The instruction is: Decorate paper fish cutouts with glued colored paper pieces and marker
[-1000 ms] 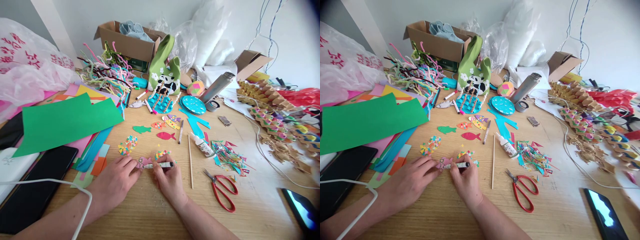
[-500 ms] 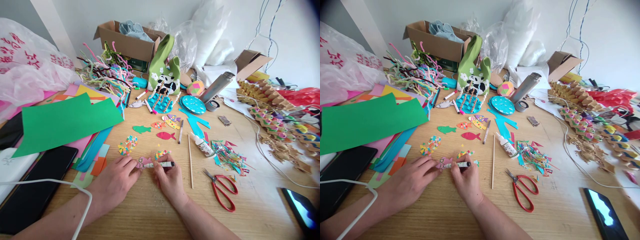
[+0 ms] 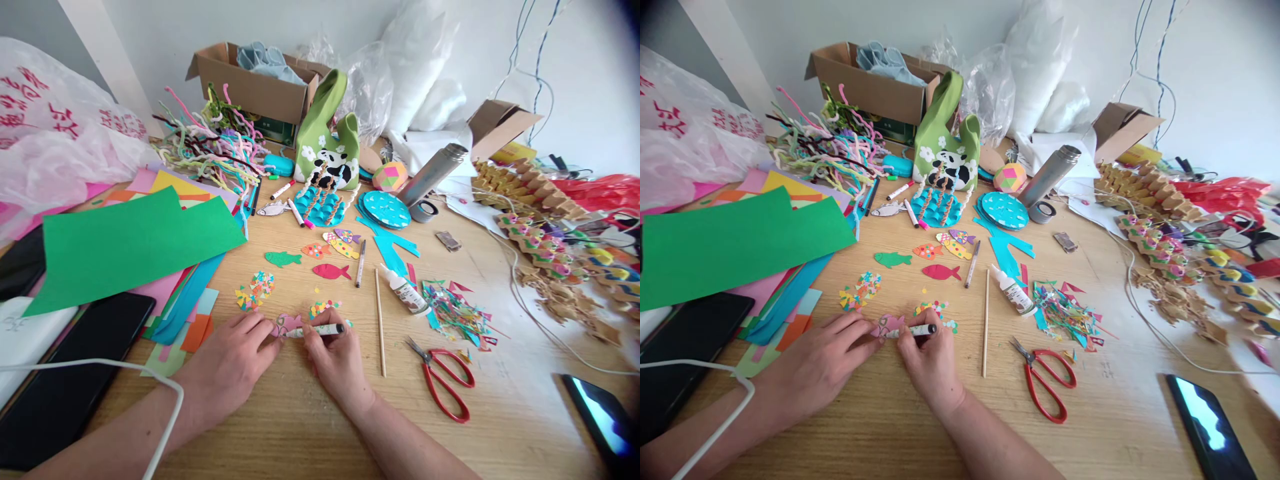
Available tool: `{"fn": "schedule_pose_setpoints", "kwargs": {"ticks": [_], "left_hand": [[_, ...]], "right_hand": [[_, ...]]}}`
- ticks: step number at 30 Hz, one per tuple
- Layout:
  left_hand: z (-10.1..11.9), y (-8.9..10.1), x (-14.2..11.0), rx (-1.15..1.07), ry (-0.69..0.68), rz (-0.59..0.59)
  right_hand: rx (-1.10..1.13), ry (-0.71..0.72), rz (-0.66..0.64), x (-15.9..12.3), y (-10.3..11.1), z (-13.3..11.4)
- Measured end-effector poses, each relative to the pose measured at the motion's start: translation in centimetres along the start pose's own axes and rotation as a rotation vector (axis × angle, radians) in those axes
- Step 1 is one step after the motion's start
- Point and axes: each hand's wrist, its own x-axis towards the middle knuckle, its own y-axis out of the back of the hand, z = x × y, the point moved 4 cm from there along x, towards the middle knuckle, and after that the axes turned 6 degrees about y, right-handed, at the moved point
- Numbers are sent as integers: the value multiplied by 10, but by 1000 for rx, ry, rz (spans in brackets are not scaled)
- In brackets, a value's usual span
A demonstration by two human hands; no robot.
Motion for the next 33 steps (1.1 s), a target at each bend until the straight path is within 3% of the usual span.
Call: {"fn": "schedule_pose_setpoints", "kwargs": {"ticks": [12, 18, 22, 27, 33], "left_hand": [[1, 1, 0, -15, -2, 5], [0, 4, 0, -28, -24, 71], [-2, 7, 0, -63, -44, 175], [-4, 14, -2, -119, -58, 292], [-3, 16, -1, -126, -30, 244]], "right_hand": [[64, 15, 97, 0, 3, 0], [129, 101, 202, -2, 8, -4], [142, 183, 250, -2, 9, -8], [100, 289, 252, -4, 9, -7], [56, 382, 179, -3, 8, -13]]}}
